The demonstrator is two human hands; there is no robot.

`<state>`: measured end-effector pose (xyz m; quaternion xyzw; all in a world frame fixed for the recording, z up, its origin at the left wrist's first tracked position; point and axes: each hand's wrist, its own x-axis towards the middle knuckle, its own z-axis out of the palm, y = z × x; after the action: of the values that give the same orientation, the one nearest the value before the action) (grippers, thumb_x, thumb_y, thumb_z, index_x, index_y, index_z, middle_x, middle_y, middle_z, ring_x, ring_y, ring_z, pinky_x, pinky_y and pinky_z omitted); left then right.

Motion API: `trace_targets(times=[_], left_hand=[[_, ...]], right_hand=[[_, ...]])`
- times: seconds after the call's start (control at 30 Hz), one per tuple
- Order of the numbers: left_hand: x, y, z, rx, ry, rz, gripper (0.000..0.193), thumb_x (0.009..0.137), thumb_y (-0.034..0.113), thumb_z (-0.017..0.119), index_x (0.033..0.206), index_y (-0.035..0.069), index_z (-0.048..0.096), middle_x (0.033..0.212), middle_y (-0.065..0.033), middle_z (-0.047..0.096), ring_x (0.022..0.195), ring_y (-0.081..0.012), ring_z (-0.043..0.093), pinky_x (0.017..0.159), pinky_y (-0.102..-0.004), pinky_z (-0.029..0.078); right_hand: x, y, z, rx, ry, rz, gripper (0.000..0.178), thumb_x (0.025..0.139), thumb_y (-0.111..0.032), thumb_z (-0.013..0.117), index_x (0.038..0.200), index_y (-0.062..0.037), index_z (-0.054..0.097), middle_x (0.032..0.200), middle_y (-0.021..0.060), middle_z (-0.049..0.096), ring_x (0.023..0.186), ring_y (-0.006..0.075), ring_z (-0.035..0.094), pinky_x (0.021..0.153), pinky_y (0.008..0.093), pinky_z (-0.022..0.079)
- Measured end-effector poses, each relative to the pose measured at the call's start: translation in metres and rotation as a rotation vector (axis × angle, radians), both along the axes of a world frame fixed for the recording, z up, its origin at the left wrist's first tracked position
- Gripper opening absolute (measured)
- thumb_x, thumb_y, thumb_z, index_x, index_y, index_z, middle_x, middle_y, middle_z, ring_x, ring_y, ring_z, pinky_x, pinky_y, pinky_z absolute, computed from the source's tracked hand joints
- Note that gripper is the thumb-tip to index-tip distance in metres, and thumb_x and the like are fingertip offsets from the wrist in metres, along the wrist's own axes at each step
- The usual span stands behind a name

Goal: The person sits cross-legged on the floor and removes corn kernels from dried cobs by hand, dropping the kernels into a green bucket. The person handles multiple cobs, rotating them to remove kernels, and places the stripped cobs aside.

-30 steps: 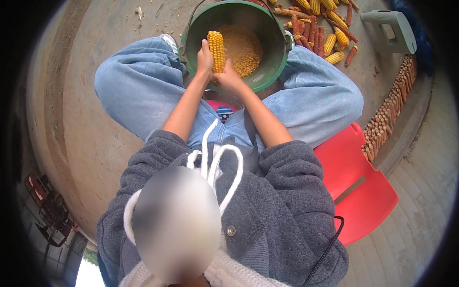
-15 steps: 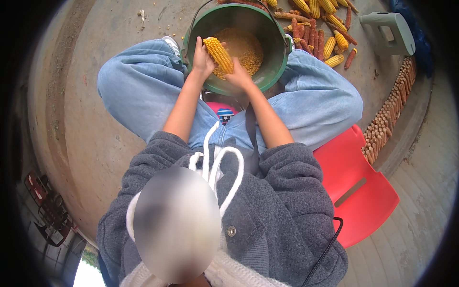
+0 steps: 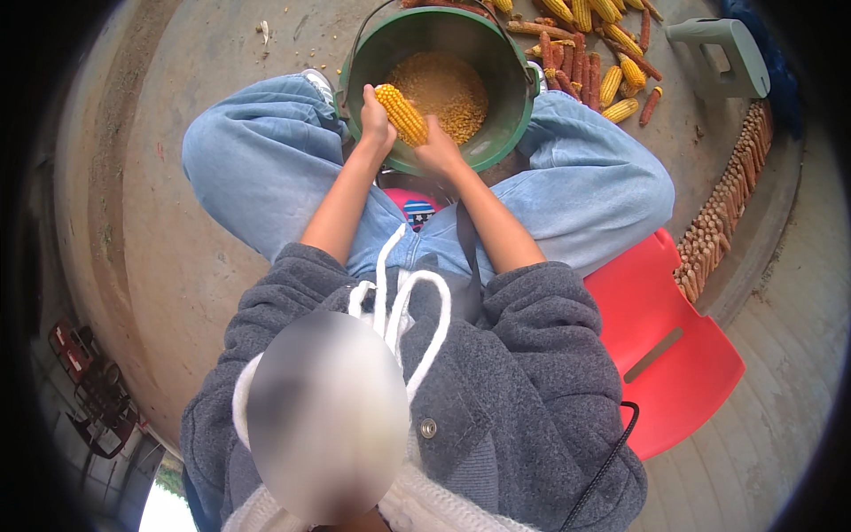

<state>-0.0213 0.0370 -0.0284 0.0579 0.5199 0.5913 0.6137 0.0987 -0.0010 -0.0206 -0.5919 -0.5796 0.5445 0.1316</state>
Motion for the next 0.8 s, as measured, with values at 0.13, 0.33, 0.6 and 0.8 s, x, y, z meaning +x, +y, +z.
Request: trace_targets(times=[0.13, 0.33, 0.6, 0.8], left_hand=[[0.004, -0.006, 0.0, 0.046, 0.036, 0.172, 0.042, 0.089, 0.039, 0.023, 0.087, 0.004, 0.046, 0.069, -0.0115, 0.051, 0.062, -0.0268, 0.054, 0.059, -0.0398, 0.049], [-0.001, -0.008, -0.003, -0.006, -0.075, 0.301, 0.033, 0.083, 0.026, 0.021, 0.086, 0.005, 0.046, 0.067, -0.0118, 0.051, 0.059, -0.0265, 0.052, 0.056, -0.0392, 0.048], [-0.004, -0.004, -0.018, 0.067, -0.111, 0.19, 0.036, 0.087, 0.032, 0.024, 0.096, 0.007, 0.049, 0.085, -0.0154, 0.058, 0.078, -0.0271, 0.057, 0.073, -0.0368, 0.046], [0.0, -0.007, 0.002, 0.128, -0.128, 0.111, 0.044, 0.089, 0.044, 0.025, 0.096, 0.007, 0.048, 0.085, -0.0105, 0.056, 0.077, -0.025, 0.056, 0.07, -0.0357, 0.046]], right_hand=[[-0.002, -0.005, 0.003, 0.139, -0.025, -0.008, 0.043, 0.065, -0.007, 0.048, 0.107, -0.004, 0.037, 0.095, 0.0252, 0.054, 0.092, 0.0387, 0.052, 0.077, 0.0404, 0.04], [-0.008, -0.014, 0.006, 0.263, -0.139, -0.003, 0.043, 0.063, -0.004, 0.046, 0.105, -0.002, 0.038, 0.103, 0.0248, 0.049, 0.096, 0.0386, 0.048, 0.079, 0.0439, 0.039], [-0.013, -0.012, 0.007, 0.229, -0.06, -0.044, 0.04, 0.064, -0.006, 0.047, 0.102, -0.0004, 0.035, 0.1, 0.0268, 0.049, 0.094, 0.0428, 0.047, 0.078, 0.0467, 0.038], [-0.013, -0.01, -0.001, 0.188, -0.001, -0.065, 0.04, 0.064, -0.007, 0.049, 0.101, 0.0006, 0.034, 0.097, 0.0297, 0.049, 0.091, 0.0443, 0.048, 0.078, 0.0464, 0.037]])
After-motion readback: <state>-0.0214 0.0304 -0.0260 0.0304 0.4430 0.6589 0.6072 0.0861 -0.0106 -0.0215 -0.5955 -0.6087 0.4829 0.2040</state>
